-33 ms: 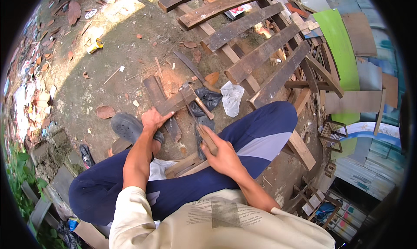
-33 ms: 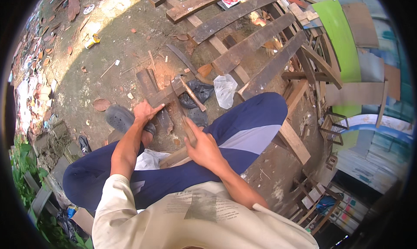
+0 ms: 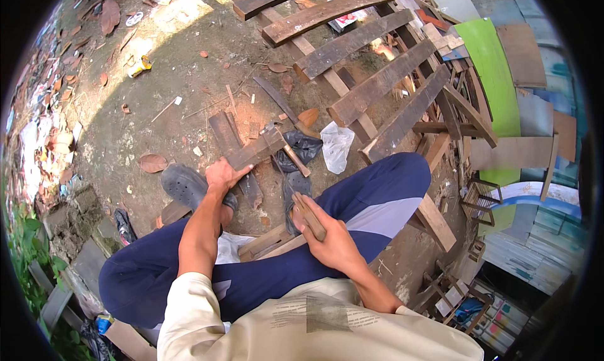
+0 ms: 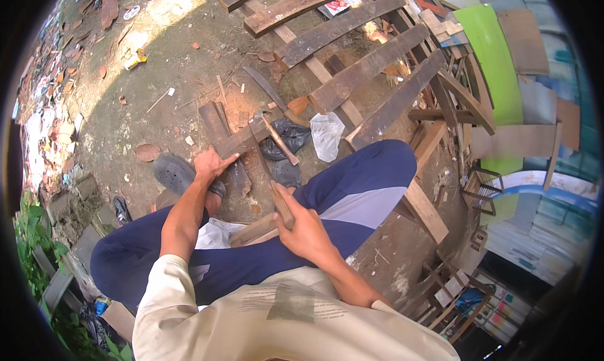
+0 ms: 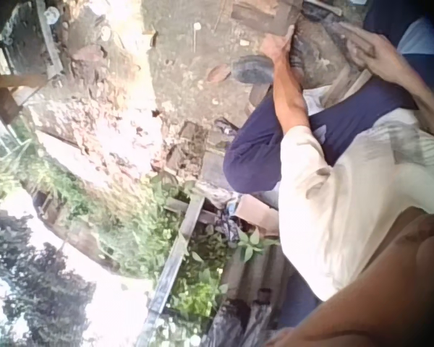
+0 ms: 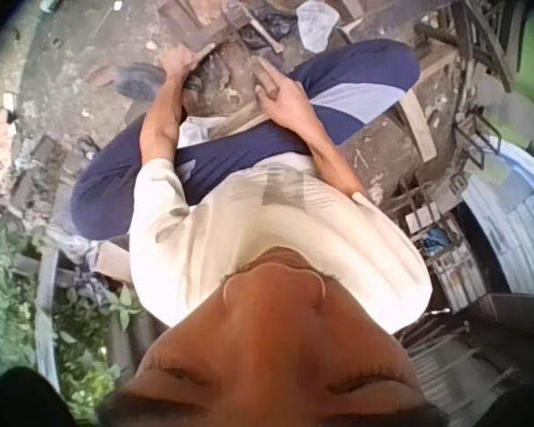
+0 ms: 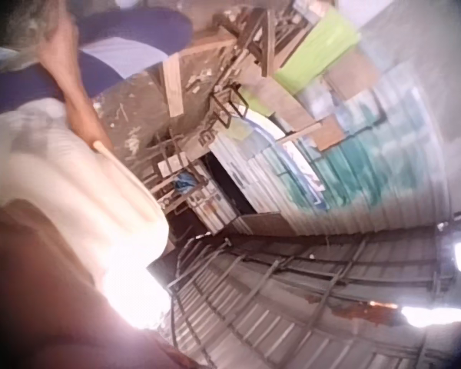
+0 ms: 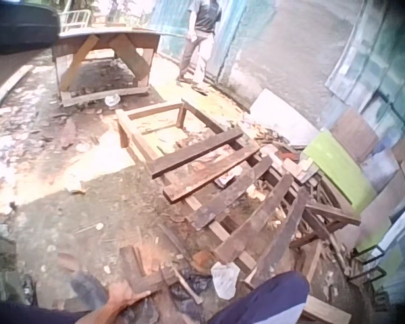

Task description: The person sits on the ground and uses a machete to repeatedly chop a small piece of wood into smaller fragments. The person holds the wood with one hand and swings the machete with the other, creating wood chips and debris.

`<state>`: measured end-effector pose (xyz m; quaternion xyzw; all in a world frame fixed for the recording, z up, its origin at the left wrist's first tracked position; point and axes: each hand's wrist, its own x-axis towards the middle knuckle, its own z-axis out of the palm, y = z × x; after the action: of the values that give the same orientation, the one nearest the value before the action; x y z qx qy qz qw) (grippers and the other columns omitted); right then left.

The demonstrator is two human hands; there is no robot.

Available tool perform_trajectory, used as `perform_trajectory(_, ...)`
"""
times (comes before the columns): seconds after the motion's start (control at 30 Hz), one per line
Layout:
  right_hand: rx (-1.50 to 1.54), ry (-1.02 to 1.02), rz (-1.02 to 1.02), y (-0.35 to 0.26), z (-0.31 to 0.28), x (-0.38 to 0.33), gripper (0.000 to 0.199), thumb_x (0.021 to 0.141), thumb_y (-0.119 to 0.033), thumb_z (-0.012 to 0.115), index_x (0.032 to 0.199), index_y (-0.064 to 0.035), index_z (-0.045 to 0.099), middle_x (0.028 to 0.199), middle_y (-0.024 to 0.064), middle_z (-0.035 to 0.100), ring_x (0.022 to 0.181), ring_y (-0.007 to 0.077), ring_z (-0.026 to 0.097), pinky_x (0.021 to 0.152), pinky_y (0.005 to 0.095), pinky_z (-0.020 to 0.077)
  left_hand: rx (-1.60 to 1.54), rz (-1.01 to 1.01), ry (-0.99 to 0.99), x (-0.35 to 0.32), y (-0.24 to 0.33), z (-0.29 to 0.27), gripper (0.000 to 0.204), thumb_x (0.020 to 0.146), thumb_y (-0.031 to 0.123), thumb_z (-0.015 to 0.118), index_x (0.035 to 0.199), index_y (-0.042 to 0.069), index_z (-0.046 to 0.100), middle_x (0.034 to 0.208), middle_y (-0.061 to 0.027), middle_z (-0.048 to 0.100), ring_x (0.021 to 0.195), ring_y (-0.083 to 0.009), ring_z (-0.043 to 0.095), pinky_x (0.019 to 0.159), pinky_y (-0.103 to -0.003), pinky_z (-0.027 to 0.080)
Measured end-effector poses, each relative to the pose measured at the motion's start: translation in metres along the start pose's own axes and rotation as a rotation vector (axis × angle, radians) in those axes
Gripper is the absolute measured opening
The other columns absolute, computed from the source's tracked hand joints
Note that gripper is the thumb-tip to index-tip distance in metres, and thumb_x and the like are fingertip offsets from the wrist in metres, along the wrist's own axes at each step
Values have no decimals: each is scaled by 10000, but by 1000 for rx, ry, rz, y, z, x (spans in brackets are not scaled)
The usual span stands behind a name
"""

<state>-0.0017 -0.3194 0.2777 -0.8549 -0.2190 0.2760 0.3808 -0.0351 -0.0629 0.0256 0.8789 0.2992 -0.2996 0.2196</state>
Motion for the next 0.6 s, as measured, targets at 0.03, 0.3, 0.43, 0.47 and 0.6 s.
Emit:
perform_trajectory(0.03,20,-12,11,-9,-7,-5,599,938,-159,651,1501,-37,486,1059,316,697,1059,480,671,910,482,542,12,-13,-27,-4,1,-4,1117,704,951,593,1105,-83,726,1073,-248,757,1049,-373,743,913,-453,583)
perform_trajectory(0.3,12,-105,288,4,26,58,554,963,-153,688,1484,-53,532,1273,283,681,1183,415,673,995,420,521,-44,8,-48,7,0,-6,1159,695,962,585,1145,-99,702,1074,-253,752,1030,-374,745,890,-456,589)
perform_trajectory(0.43,66,-74,223,-17,-15,3,527,982,-141,686,1480,-42,542,1309,253,687,1215,341,687,1015,383,511,-29,-3,-16,3,-3,5,1178,689,975,575,1172,-94,681,1076,-232,750,1024,-365,749,891,-454,591)
perform_trajectory(0.47,34,-72,238,-12,-4,20,532,981,-146,690,1481,-42,541,1312,250,687,1225,342,682,1020,383,509,-17,4,-3,6,-3,5,1176,690,977,572,1171,-91,679,1078,-228,749,1022,-363,750,887,-453,593)
perform_trajectory(0.6,-14,8,223,45,43,88,548,975,-154,700,1486,-37,537,1328,241,684,1270,343,659,1053,380,490,-42,36,-43,7,10,-8,1147,724,954,571,1154,-104,666,1051,-253,749,1027,-370,745,883,-458,588)
